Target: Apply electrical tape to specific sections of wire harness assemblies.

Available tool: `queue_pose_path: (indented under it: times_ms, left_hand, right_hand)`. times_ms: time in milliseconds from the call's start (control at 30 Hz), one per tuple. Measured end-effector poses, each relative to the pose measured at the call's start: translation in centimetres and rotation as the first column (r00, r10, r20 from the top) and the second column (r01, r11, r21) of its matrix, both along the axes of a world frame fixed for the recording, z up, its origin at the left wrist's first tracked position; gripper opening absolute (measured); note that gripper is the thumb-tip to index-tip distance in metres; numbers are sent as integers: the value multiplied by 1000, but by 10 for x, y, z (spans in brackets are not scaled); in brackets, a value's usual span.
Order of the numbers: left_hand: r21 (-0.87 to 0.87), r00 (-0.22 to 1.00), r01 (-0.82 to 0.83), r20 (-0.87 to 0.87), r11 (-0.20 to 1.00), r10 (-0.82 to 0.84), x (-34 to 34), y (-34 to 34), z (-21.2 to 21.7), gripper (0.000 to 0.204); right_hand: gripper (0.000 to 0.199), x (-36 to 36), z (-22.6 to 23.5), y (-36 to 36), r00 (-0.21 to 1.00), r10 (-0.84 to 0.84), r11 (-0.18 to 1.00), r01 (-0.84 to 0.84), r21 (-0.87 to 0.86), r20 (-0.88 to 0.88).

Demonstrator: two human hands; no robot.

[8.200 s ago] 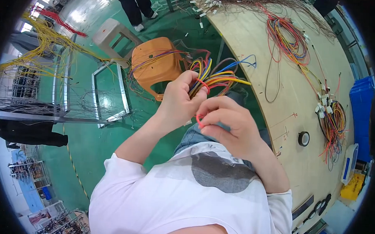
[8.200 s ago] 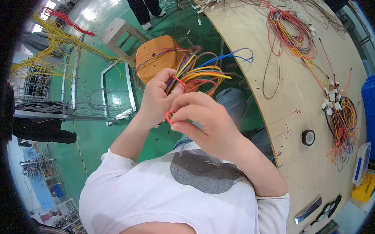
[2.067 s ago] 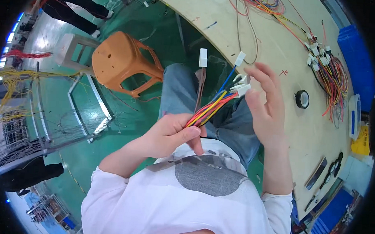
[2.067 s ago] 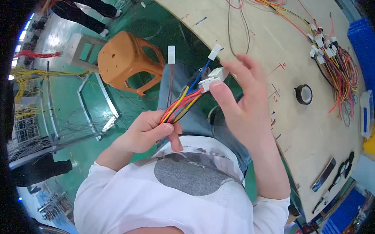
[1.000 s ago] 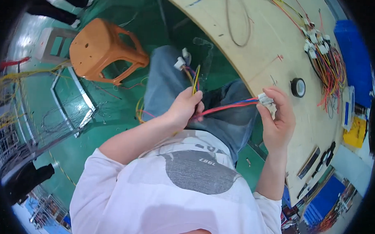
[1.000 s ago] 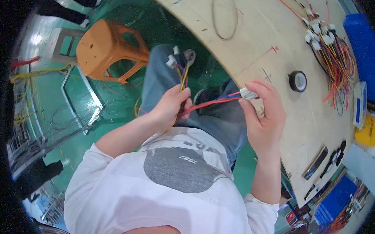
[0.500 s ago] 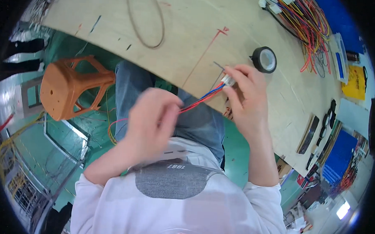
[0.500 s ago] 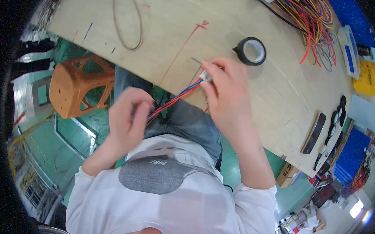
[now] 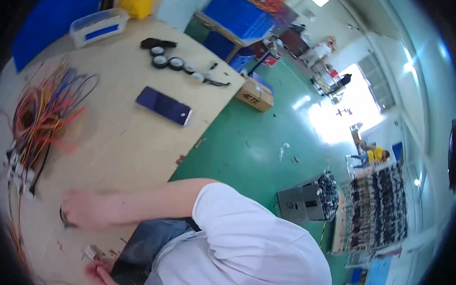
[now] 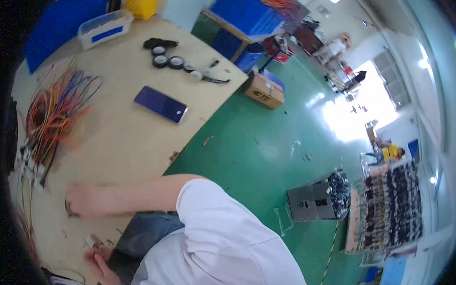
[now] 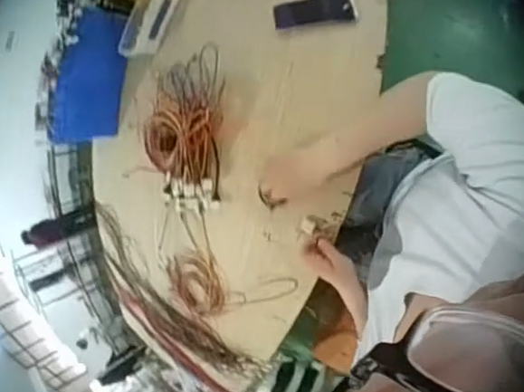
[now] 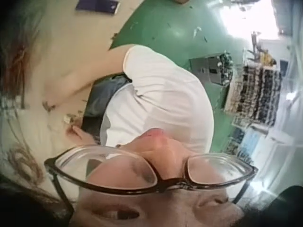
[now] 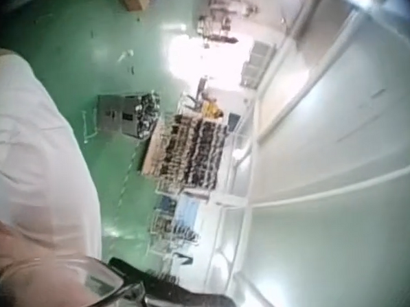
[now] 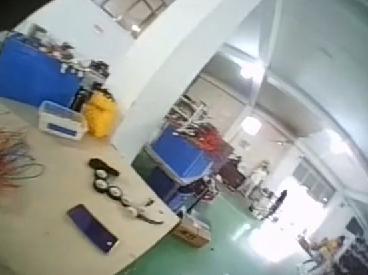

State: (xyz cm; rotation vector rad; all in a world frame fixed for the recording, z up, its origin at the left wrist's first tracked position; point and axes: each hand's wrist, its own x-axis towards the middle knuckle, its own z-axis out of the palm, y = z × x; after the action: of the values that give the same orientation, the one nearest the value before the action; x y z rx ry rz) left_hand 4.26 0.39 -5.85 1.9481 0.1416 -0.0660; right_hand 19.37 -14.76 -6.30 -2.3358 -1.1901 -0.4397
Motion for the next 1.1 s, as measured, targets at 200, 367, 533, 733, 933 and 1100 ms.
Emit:
queue_pose_path:
  times_ms: [200, 367, 533, 733, 933, 1100]
  left_hand:
    - [-291, 986, -91, 108, 953, 127, 4, -6, -8, 34]
    - [-197, 984, -95, 132, 976, 122, 10, -7, -8, 28]
    - [-35, 966, -171, 189, 985, 174, 4, 6, -9, 26]
    - [-381, 962, -274, -117, 883, 247, -4, -8, 6, 6]
    - [-328, 982, -187, -91, 926, 166, 11, -14, 23, 4]
    - [-224, 972, -234, -67, 946, 225, 13, -16, 21, 8]
  right_hand:
    - [16, -53, 37, -9, 884, 265, 955, -295, -21, -385]
    - [14, -59, 43, -11, 900, 260, 955, -293, -45, -349]
    - [15, -59, 51, 3, 901, 274, 938, -327, -113, -336]
    - [23, -64, 78, 3, 576, -176, 901, -232, -366, -798]
    - [20, -47, 90, -14, 202, -197, 939, -242, -244, -959]
    - [14, -37, 73, 0, -266, -273, 961, -43, -272, -924]
